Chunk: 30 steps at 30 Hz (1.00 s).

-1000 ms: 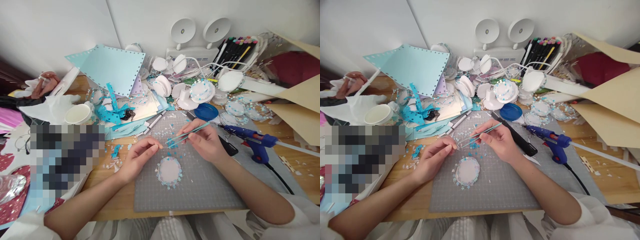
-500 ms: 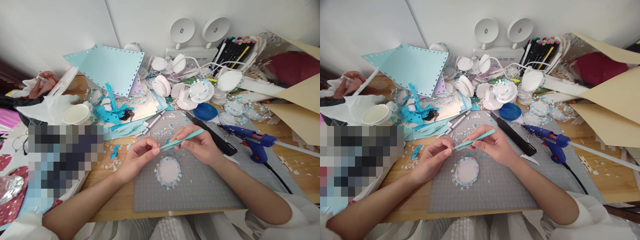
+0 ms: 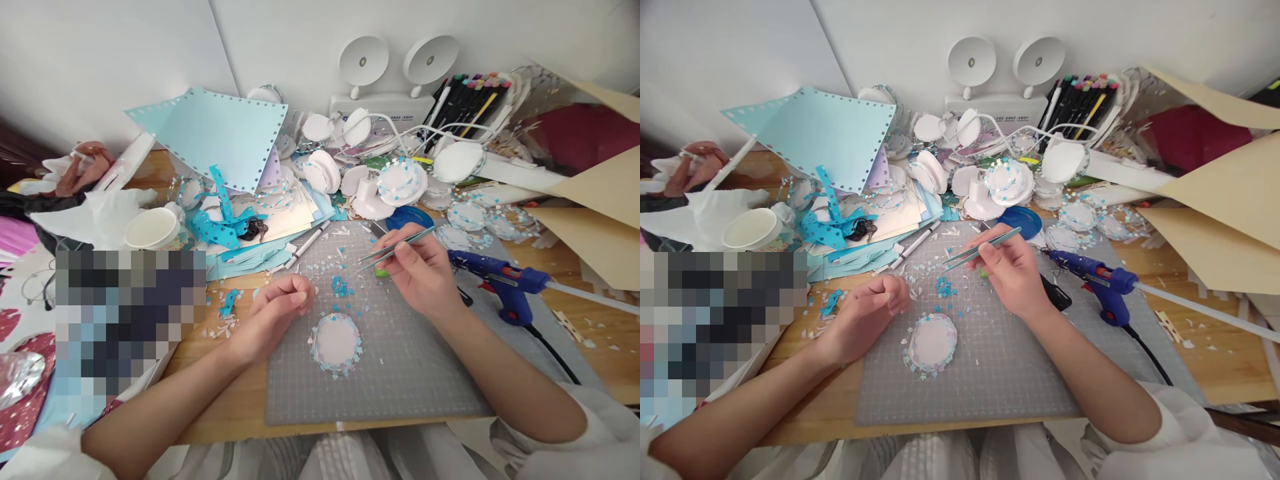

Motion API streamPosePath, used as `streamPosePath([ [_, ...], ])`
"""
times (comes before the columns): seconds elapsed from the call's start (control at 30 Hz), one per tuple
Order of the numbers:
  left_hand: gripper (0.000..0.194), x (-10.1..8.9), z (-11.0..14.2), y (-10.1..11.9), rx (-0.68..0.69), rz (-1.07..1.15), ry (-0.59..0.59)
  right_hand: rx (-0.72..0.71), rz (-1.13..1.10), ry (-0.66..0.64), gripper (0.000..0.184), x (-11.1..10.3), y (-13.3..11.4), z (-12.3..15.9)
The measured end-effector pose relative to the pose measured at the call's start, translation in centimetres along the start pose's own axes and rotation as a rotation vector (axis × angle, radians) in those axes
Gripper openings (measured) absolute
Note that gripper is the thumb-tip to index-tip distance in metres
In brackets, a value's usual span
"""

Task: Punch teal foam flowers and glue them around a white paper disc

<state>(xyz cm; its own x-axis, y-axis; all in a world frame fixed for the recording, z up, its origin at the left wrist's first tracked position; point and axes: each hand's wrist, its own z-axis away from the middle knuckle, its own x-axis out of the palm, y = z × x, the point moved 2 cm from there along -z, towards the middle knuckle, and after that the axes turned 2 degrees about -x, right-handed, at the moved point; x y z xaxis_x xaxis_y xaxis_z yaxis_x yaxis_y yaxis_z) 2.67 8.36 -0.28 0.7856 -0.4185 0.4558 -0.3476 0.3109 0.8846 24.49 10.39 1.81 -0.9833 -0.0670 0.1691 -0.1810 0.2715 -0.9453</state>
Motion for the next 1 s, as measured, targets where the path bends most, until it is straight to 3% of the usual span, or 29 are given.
streamPosePath([
  [0.2, 0.032, 0.0, 0.4, 0.2, 0.176, -0.434, 0.151, -0.149, 0.444, -0.182, 0.003, 0.2, 0.9, 0.7],
  [0.3, 0.013, 0.1, 0.5, 0.5, 0.283, -0.491, 0.211, -0.188, 0.562, -0.238, 0.003, 0.6, 1.7, 1.0],
  [0.4, 0.012, 0.0, 0.4, 0.5, 0.316, -0.492, 0.252, -0.217, 0.633, -0.261, 0.005, 0.9, 1.9, 1.0],
  [0.53, 0.003, -0.1, 0.5, 0.4, 0.311, -0.512, 0.236, -0.217, 0.68, -0.264, 0.007, 1.2, 1.8, 0.9],
  [0.77, 0.011, -0.3, 0.6, 0.6, 0.279, -0.58, 0.253, -0.21, 0.556, -0.163, 0.005, 0.5, 1.4, 1.0],
  [1.0, 0.015, -0.3, 0.6, 0.6, 0.284, -0.625, 0.269, -0.313, 0.71, -0.281, 0.006, 0.9, 1.3, 1.0],
])
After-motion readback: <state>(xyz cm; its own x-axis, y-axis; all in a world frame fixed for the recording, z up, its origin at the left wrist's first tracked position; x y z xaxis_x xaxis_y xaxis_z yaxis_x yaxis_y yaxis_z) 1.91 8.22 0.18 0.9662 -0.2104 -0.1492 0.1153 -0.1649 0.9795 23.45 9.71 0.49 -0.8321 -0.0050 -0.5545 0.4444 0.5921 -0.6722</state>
